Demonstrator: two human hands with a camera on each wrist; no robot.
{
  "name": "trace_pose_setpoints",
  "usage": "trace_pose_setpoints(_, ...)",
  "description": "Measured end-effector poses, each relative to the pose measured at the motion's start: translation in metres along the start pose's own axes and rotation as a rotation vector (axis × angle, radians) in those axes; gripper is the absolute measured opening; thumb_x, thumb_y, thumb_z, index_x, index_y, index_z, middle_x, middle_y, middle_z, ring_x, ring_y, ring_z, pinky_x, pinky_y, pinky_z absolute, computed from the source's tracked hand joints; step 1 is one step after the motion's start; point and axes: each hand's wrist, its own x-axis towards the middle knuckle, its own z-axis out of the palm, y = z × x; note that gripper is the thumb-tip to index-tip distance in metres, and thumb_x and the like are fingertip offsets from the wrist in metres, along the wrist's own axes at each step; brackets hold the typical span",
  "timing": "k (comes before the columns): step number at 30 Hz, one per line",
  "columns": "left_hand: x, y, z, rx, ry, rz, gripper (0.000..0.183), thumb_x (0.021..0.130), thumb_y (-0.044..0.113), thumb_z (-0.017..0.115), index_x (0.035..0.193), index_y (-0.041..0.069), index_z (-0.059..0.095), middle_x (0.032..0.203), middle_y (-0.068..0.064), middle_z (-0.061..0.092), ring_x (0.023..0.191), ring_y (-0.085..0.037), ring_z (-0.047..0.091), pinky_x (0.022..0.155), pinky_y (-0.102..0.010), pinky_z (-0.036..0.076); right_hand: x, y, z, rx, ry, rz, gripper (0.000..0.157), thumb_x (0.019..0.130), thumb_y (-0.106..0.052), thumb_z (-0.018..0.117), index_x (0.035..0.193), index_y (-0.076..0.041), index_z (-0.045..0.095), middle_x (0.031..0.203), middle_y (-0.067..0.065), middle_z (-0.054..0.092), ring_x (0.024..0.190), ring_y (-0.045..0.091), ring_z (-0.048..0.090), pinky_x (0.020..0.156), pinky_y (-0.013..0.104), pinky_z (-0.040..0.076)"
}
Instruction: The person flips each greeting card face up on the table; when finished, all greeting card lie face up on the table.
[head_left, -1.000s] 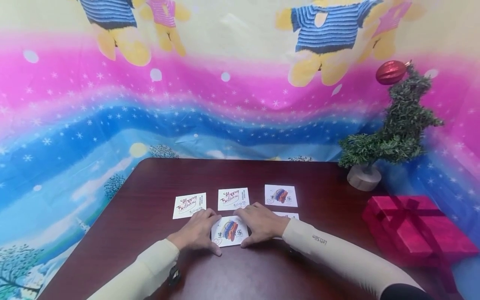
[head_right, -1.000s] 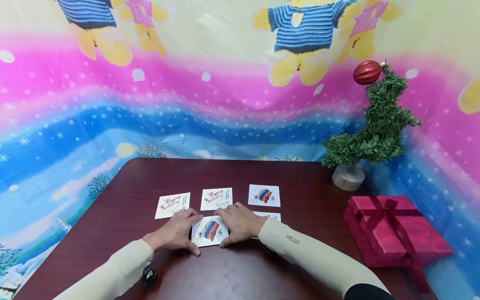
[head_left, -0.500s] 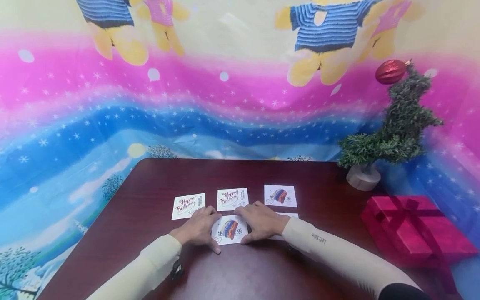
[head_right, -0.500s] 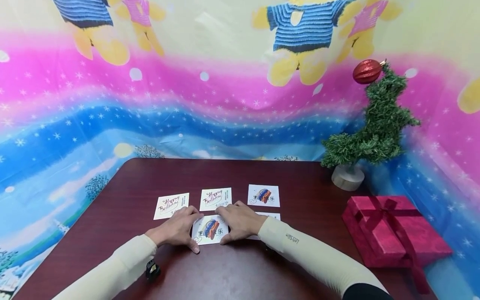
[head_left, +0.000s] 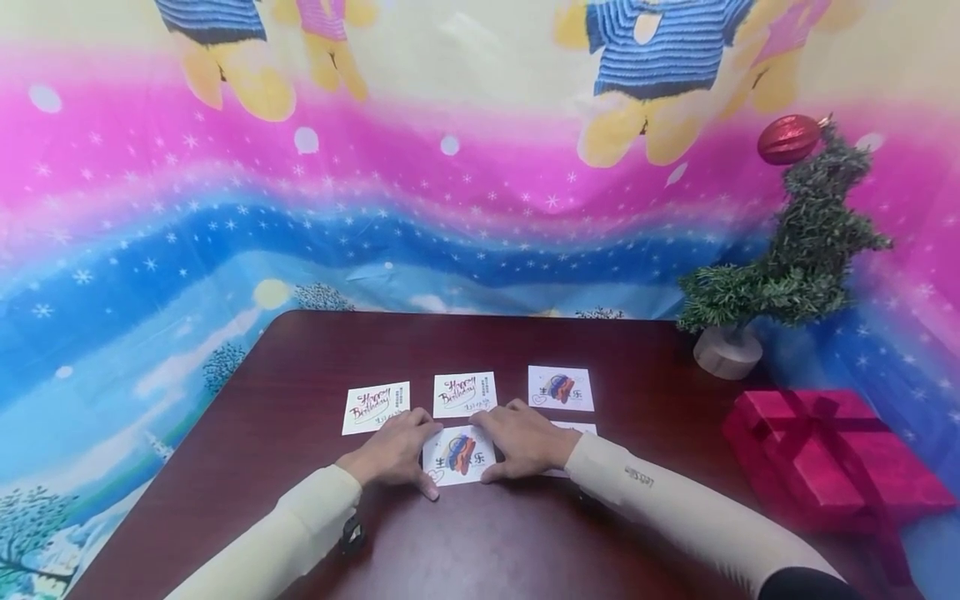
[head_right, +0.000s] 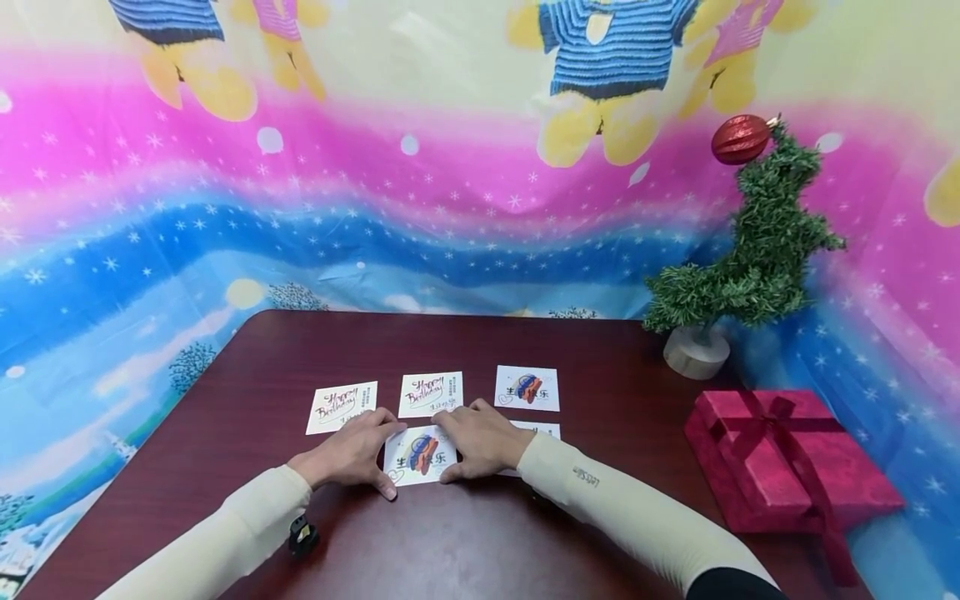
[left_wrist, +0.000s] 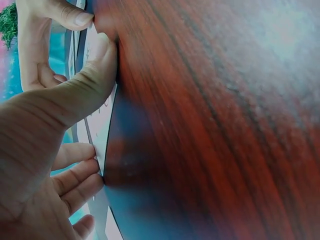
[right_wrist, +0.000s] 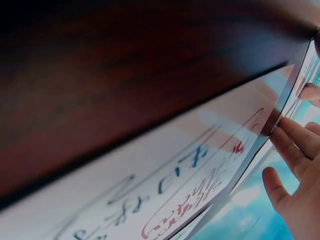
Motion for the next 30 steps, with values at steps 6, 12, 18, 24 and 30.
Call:
trace_pose_setpoints(6, -0.002, 0.000, 0.003, 0.011, -0.005, -0.005, 0.103, 0.058, 0.055, 0.093, 0.137, -0.001, 0.059, 0.121, -0.010, 0.056, 0.108, -0.027, 0.053, 0.099, -0.047, 0.043, -0.003, 0.001, 0.002, 0.009, -0.017, 0.001, 0.086, 0.082, -0.065, 0.071, 0.146, -0.014, 0.043, 0.130, -0.001, 0.059, 0.113, 0.010, 0.054, 0.106, 0.039, 0.035)
trace_pose_setpoints(12, -0.001, 0.000, 0.001, 0.040, -0.009, -0.009, 0.104, 0.058, 0.058, 0.092, 0.138, -0.001, 0.059, 0.123, -0.010, 0.056, 0.110, -0.028, 0.054, 0.101, -0.046, 0.042, -0.002, 0.003, 0.002, 0.005, -0.016, -0.001, 0.085, 0.083, -0.064, 0.071, 0.146, -0.014, 0.043, 0.130, -0.001, 0.059, 0.114, 0.010, 0.054, 0.106, 0.040, 0.034)
trace_pose_setpoints(18, 0.003, -0.001, 0.000, 0.059, -0.012, 0.000, 0.103, 0.060, 0.061, 0.090, 0.137, 0.000, 0.059, 0.122, -0.008, 0.057, 0.108, -0.025, 0.055, 0.098, -0.043, 0.045, -0.001, 0.004, 0.003, 0.006, -0.011, 0.002, 0.083, 0.084, -0.065, 0.070, 0.146, -0.016, 0.044, 0.129, -0.002, 0.059, 0.113, 0.010, 0.053, 0.105, 0.041, 0.035)
trace_pose_setpoints(24, 0.010, 0.000, -0.004, 0.045, 0.011, -0.053, 0.084, 0.076, 0.061, 0.080, 0.136, 0.006, 0.062, 0.117, -0.005, 0.060, 0.102, -0.022, 0.060, 0.090, -0.039, 0.050, -0.003, 0.007, -0.002, 0.025, 0.004, -0.012, 0.076, 0.088, -0.063, 0.066, 0.144, -0.016, 0.047, 0.129, -0.003, 0.060, 0.112, 0.012, 0.054, 0.100, 0.041, 0.039)
trace_pose_setpoints(30, 0.017, -0.007, -0.021, 0.072, 0.039, -0.121, 0.077, 0.086, 0.061, 0.069, 0.140, 0.006, 0.059, 0.136, -0.011, 0.059, 0.125, -0.032, 0.056, 0.105, -0.046, 0.043, -0.003, 0.019, -0.021, 0.026, 0.053, 0.019, 0.074, 0.092, -0.056, 0.064, 0.146, -0.009, 0.048, 0.140, 0.006, 0.056, 0.127, 0.023, 0.052, 0.106, 0.046, 0.038)
